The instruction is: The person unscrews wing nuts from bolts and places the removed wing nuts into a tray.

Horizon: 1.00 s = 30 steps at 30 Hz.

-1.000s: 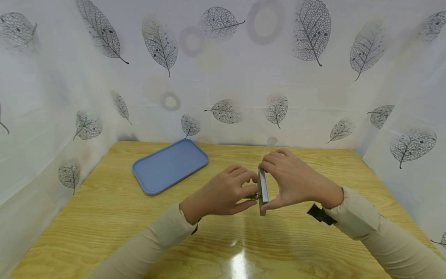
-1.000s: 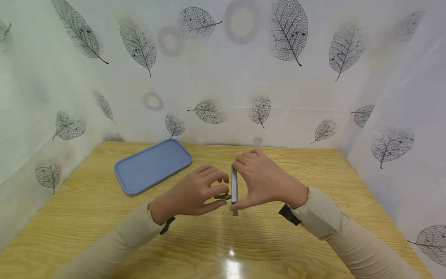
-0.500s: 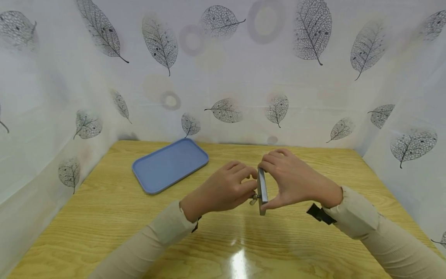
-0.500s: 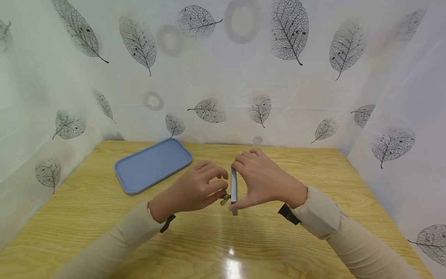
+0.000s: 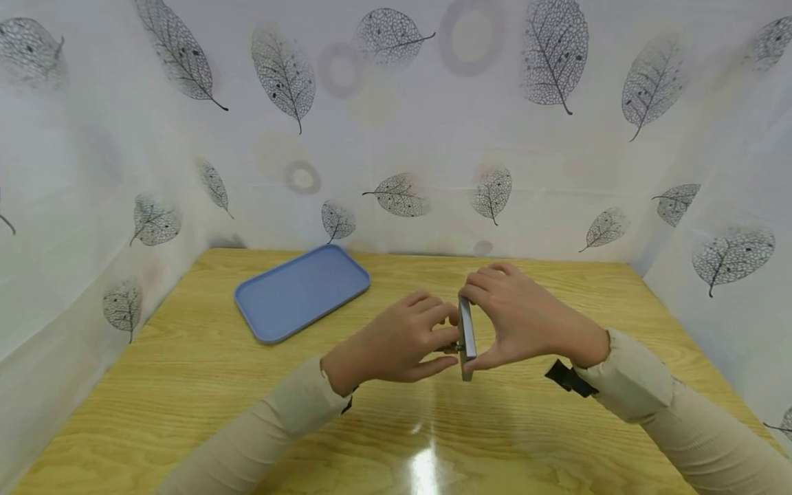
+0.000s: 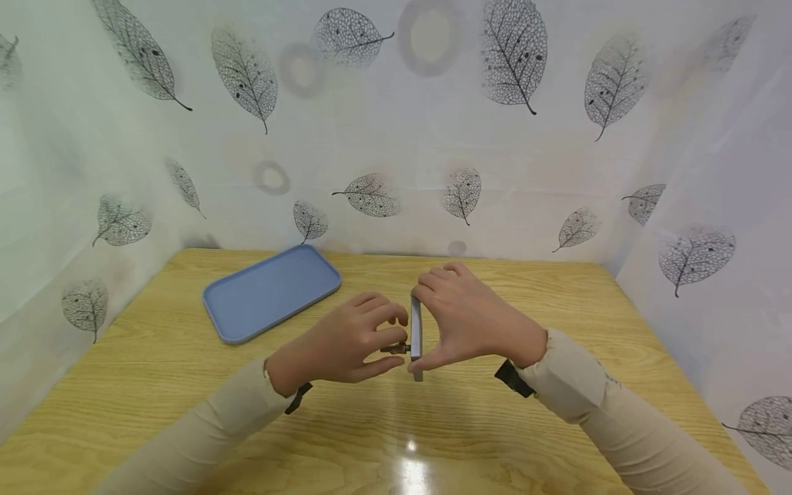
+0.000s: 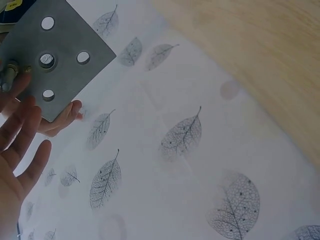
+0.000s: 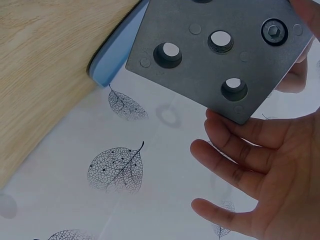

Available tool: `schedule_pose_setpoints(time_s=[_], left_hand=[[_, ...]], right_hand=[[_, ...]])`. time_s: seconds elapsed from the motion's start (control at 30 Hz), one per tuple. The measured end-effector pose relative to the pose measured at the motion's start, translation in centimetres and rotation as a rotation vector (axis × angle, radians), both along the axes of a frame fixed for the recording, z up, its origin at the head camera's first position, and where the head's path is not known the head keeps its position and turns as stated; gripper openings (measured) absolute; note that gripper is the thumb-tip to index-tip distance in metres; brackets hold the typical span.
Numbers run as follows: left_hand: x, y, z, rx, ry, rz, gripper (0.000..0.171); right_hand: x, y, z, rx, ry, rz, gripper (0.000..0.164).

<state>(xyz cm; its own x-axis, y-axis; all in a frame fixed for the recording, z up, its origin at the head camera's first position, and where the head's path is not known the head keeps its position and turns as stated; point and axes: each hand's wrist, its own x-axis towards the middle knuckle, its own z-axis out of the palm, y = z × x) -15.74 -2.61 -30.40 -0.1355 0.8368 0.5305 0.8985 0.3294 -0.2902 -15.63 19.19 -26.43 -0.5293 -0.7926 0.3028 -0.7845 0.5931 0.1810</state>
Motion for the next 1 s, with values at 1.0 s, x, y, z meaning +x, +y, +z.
schedule_pose_setpoints(time_s=[1.0], left_hand=[[0.02,0.01,-0.02,-0.012,-0.038,0.003,0.025]], right_hand=[[-0.05,0.04,-0.04,0.001,-0.004,-0.002,0.079]])
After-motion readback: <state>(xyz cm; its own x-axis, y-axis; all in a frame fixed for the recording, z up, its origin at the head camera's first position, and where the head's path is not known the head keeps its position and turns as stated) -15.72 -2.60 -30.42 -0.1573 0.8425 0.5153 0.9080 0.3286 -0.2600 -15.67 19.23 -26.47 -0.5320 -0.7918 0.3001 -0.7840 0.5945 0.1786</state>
